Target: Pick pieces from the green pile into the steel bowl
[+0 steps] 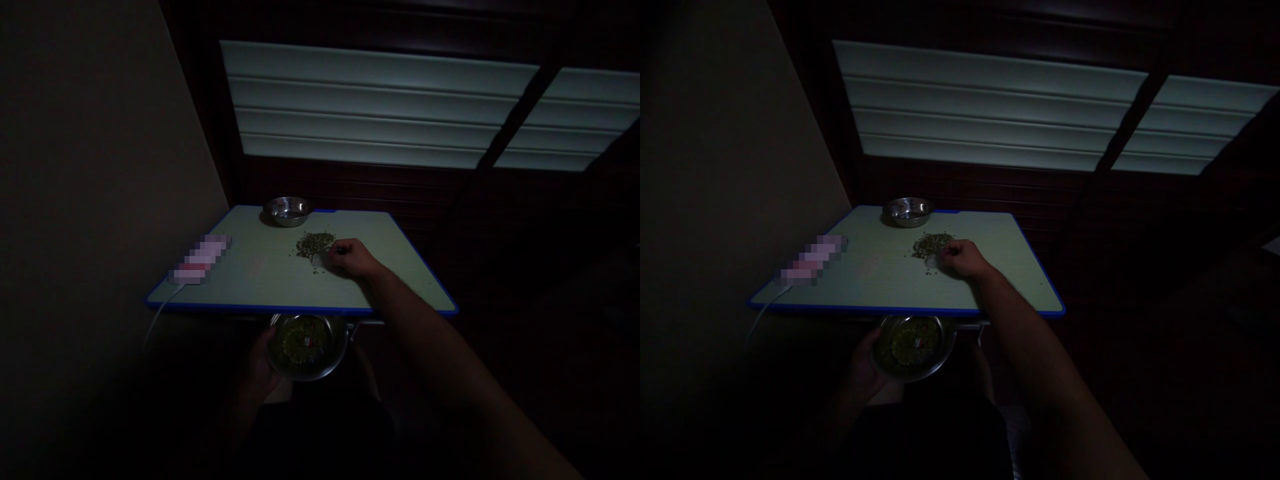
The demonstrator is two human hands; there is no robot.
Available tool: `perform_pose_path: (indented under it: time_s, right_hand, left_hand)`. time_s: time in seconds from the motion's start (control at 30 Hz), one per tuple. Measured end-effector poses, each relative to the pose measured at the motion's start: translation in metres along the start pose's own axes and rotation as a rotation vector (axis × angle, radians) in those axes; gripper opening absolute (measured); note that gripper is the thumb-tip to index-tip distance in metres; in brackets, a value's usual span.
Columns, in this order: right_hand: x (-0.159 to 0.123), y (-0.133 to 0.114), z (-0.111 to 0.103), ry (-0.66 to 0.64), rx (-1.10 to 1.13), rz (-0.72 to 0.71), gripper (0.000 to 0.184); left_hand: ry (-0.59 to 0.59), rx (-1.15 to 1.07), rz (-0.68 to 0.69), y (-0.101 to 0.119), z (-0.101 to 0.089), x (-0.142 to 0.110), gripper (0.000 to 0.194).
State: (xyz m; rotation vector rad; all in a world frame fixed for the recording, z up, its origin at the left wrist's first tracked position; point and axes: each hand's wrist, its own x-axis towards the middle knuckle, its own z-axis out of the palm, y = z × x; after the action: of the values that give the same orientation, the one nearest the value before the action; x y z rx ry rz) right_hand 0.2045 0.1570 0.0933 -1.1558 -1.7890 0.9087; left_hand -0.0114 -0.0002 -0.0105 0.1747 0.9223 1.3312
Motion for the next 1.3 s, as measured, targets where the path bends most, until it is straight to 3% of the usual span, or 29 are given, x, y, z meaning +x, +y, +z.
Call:
perform_pose_path:
  time_s: [0.17, 0.8, 1.03, 1.3]
  right_hand:
    - [0.001, 0.0037, 0.0011, -0.042, 0.016, -0.006, 0.015]
    - [0.003, 0.0054, 0.0022, 0.135, -0.163, -0.035, 0.012]
    - [0.004, 0.0074, 0.0028, 0.082, -0.092, -0.082, 0.015]
    - [0.0029, 0.0056, 0.0024, 0.033, -0.019, -0.051, 0.014]
  left_hand:
    - [0.052, 0.015, -0.026, 0.0017, 0.0018, -0.0015, 0.018]
    - [-0.004, 0.019, -0.014, 0.0022, 0.0024, -0.0021, 0.021]
    - [0.061, 0.008, -0.014, 0.0008, 0.0027, -0.0004, 0.016]
    - [0.006, 0.01, 0.005, 0.0014, 0.0037, -0.0017, 0.02]
